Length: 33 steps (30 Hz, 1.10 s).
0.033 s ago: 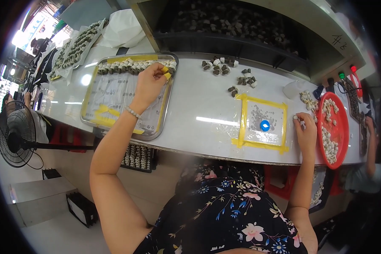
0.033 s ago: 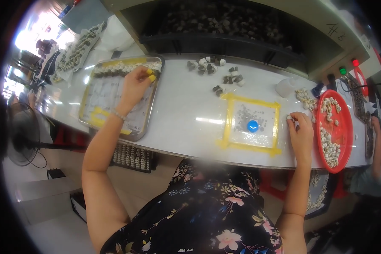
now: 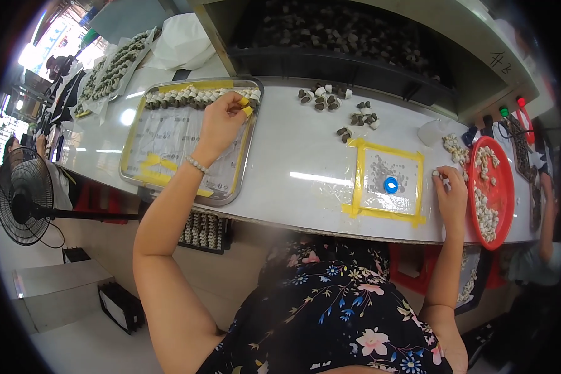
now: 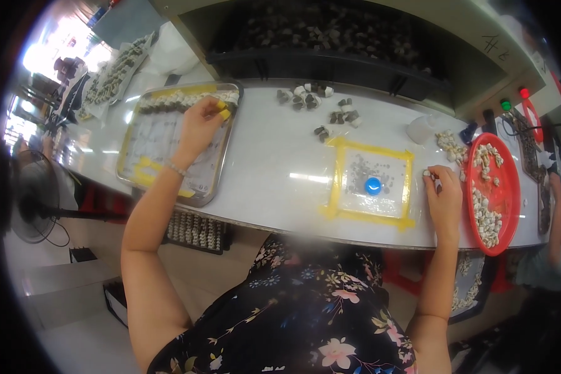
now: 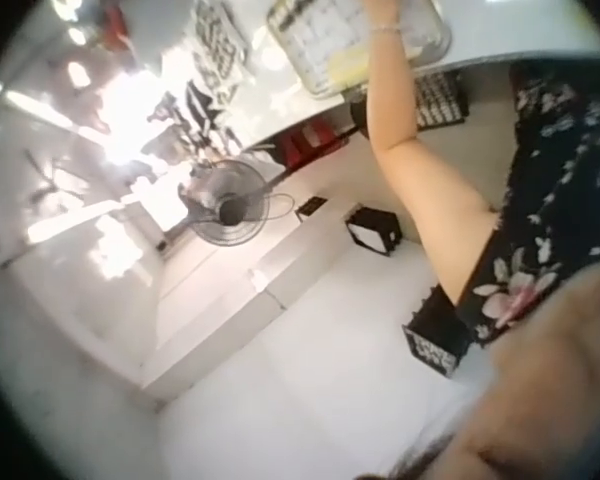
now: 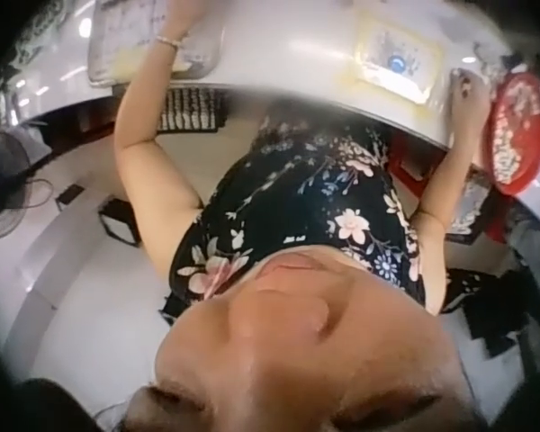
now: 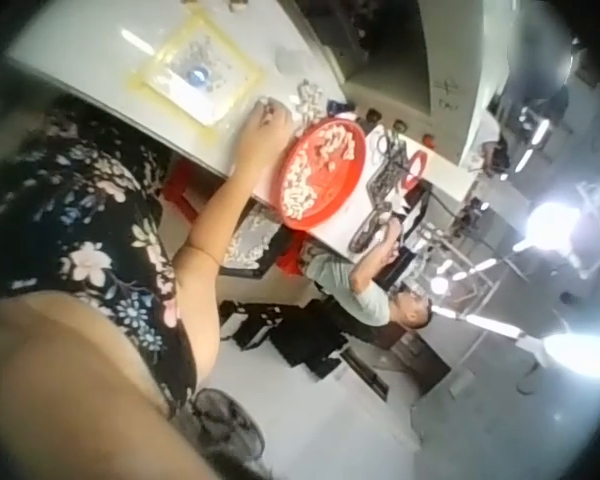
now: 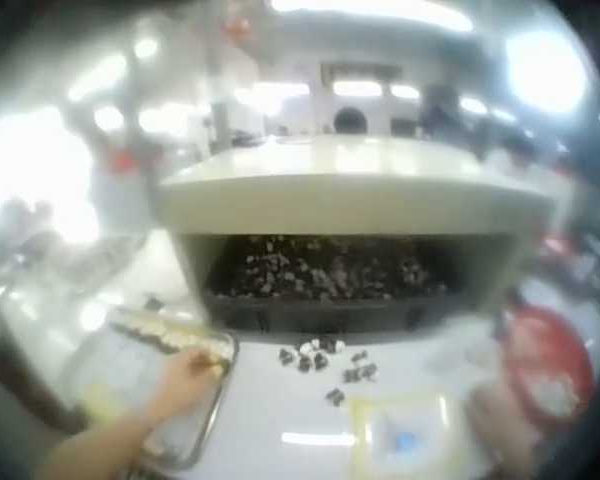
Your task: The person assembles plastic components onto a base plate by hand, taking the components from a tray and a container and attaching them to the base plate.
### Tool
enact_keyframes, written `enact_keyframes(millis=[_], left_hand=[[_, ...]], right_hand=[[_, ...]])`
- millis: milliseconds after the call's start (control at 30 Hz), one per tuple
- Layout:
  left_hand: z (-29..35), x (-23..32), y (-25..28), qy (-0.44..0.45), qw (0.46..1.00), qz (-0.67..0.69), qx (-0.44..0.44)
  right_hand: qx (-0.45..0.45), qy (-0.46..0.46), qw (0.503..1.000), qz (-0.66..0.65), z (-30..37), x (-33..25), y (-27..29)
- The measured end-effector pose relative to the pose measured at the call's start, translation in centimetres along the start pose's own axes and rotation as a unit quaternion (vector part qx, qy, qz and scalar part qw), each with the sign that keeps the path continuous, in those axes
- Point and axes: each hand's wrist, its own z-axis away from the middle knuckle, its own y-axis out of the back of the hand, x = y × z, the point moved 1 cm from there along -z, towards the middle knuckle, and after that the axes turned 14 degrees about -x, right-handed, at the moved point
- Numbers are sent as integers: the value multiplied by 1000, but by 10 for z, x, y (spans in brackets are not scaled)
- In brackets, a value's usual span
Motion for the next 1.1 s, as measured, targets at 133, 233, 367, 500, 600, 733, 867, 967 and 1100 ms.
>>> enact_keyframes(millis=[133, 233, 367, 500, 600, 733, 867, 967, 1100], left_hand=[[3, -5, 1, 4, 997, 77, -6], [10, -3, 7, -7, 993, 118, 0], [32, -9, 23, -32, 992, 119, -2], [47, -15, 23, 26, 998, 46, -45], [44, -10, 15, 28, 999, -7, -42], [27, -11, 13, 38, 997, -55, -38], [22, -11, 13, 13, 996, -72, -44], [20, -12, 14, 12, 996, -61, -69], [27, 25, 5, -2, 986, -167, -27]], right_hand=[[5, 3, 1000, -2, 1, 1, 0], [2, -4, 1000, -3, 1, 1, -1], [8, 3, 1000, 1, 2, 2, -1], [4, 2, 1000, 5, 1, -1, -1], [4, 16, 1000, 10, -1, -1, -2], [-4, 15, 1000, 9, 0, -4, -1], [-14, -9, 1000, 9, 5, 0, 0], [20, 1, 1000, 21, 7, -1, -2], [15, -4, 1000, 27, 6, 1, -1]])
